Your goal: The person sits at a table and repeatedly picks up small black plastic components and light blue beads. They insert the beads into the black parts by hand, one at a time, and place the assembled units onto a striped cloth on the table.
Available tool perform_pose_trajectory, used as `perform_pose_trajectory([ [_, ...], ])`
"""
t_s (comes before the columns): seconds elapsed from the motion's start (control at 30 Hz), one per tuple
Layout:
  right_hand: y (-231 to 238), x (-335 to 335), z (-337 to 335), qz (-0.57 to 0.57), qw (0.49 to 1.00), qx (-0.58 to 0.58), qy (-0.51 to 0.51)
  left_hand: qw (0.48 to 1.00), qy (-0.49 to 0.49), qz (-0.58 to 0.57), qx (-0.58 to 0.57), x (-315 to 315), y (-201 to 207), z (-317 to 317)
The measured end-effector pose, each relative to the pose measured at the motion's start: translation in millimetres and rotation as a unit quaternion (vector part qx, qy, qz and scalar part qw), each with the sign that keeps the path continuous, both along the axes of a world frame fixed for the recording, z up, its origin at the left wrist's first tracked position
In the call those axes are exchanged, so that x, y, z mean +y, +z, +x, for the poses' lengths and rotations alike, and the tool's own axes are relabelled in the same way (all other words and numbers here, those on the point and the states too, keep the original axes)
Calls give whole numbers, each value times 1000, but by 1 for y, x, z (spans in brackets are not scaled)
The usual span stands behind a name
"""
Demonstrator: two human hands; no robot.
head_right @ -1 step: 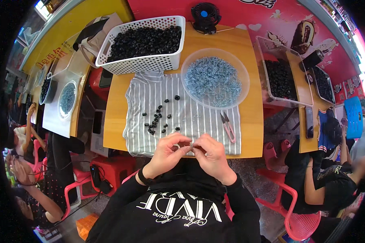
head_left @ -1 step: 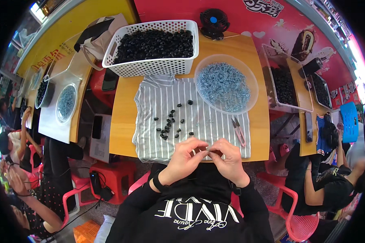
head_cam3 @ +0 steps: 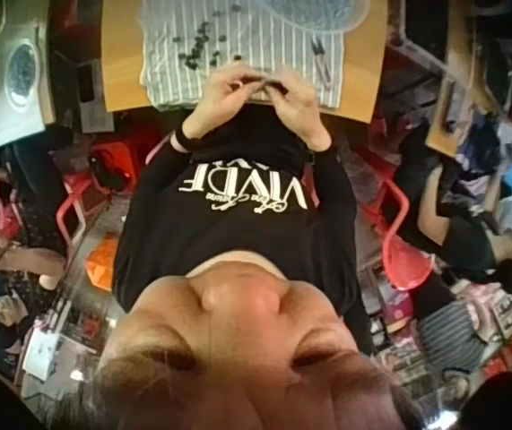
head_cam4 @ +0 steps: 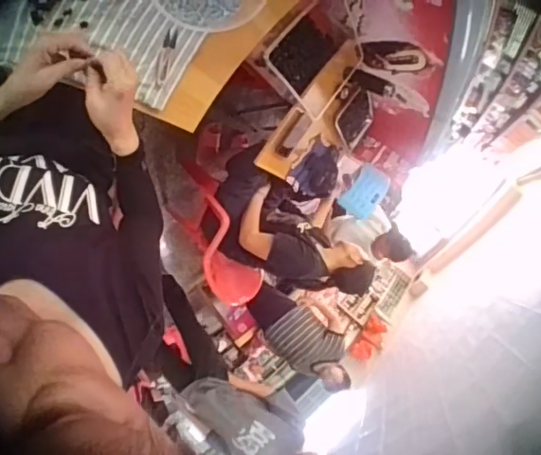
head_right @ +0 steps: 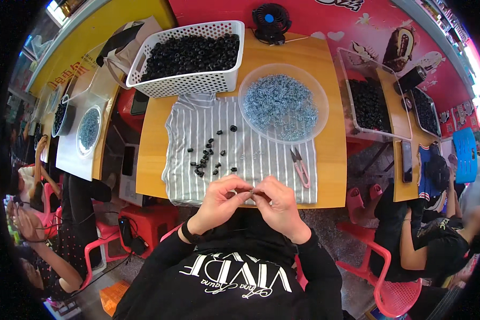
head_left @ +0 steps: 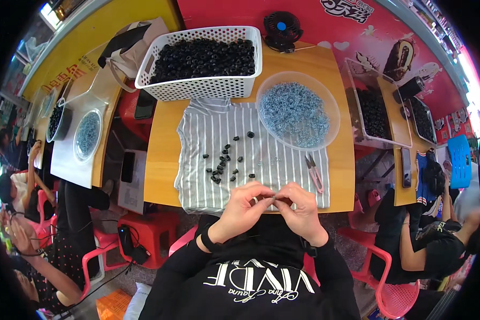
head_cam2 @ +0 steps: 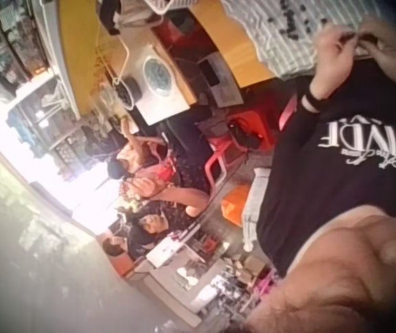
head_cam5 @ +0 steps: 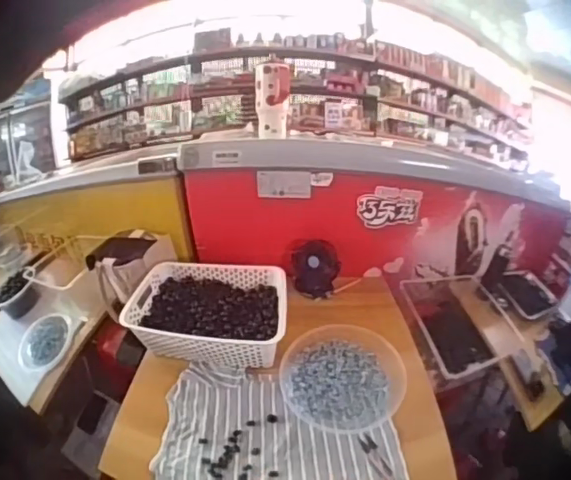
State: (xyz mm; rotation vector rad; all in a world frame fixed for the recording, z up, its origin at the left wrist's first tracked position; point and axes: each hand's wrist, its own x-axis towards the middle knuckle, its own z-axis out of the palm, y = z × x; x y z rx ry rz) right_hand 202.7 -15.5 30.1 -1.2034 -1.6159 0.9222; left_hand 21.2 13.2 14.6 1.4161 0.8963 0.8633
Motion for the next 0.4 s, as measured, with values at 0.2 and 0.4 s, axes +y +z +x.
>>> perform_pose_trajectory([
  [0.2,-4,-1,-4,-37,995,90,-14,996,23,-54,-72,0,-3,-3],
  [0.4,-7,-5,-10,-38,993,109,-39,996,24,-58,-62,-2,-2,-5],
])
